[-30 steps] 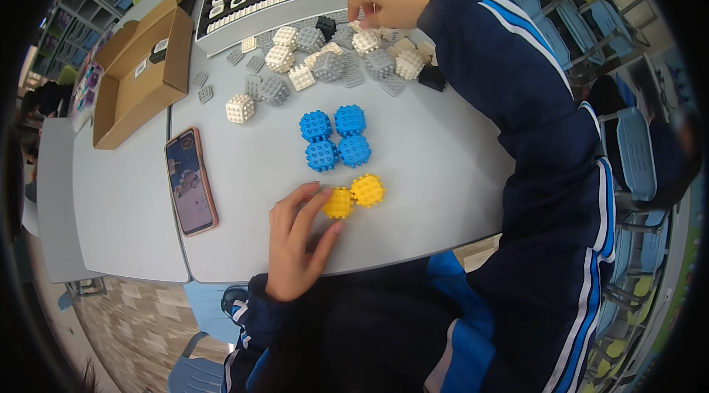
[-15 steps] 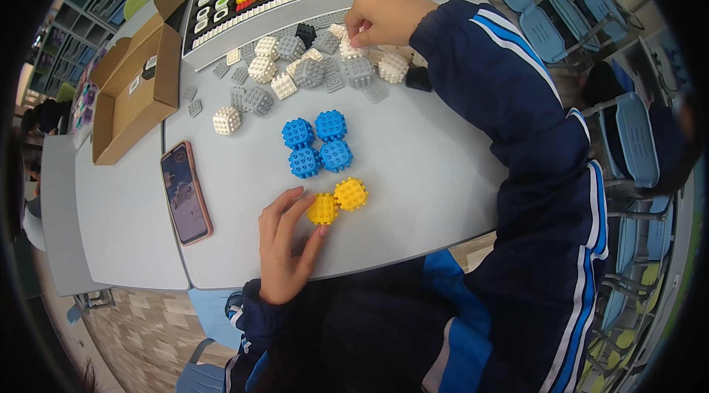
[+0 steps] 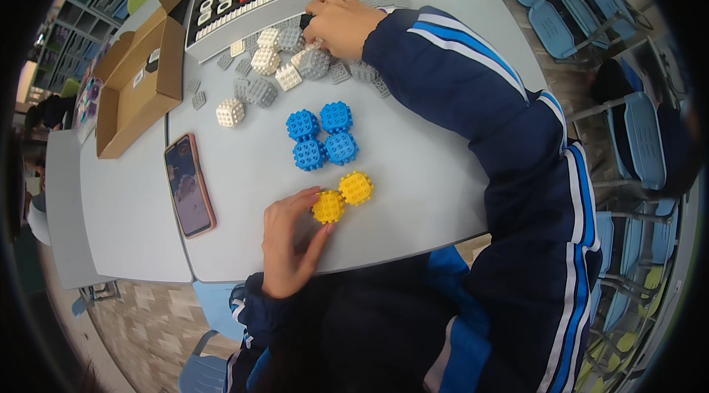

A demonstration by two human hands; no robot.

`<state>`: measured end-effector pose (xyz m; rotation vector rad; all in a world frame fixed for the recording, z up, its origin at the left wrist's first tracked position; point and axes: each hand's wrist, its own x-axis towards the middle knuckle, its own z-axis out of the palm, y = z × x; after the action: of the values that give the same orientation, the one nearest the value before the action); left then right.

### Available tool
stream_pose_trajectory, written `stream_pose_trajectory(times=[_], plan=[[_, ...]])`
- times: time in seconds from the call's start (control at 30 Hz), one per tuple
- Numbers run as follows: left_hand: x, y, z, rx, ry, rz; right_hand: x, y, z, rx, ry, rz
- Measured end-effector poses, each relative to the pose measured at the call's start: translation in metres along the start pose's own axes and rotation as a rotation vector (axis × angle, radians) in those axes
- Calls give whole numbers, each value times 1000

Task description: The person assembles small interlocking plastic blocks into two symmetrical structures. They pick up blue, yellow, and white blocks from the table, connect them by hand, and arrange them into two identical units on the table.

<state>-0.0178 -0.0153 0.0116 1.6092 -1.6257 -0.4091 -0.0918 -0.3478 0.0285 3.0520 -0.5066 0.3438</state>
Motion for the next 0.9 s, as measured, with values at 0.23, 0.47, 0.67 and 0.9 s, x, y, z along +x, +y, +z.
stream_pose_trajectory(times=[0.23,0.47,0.67,0.9], plan=[[-2,0,4,-41,48,-72,-3,7,22,-100,114,-40],[-1,-5,-3,24,9,9,-5,-4,3,-302,377,-117],[-3,-7,-7,40,21,-1,-61,-61,-64,17,398,-97],[-10,-7,-5,-50,87,-72,-110,-132,-68,419,153,-176]])
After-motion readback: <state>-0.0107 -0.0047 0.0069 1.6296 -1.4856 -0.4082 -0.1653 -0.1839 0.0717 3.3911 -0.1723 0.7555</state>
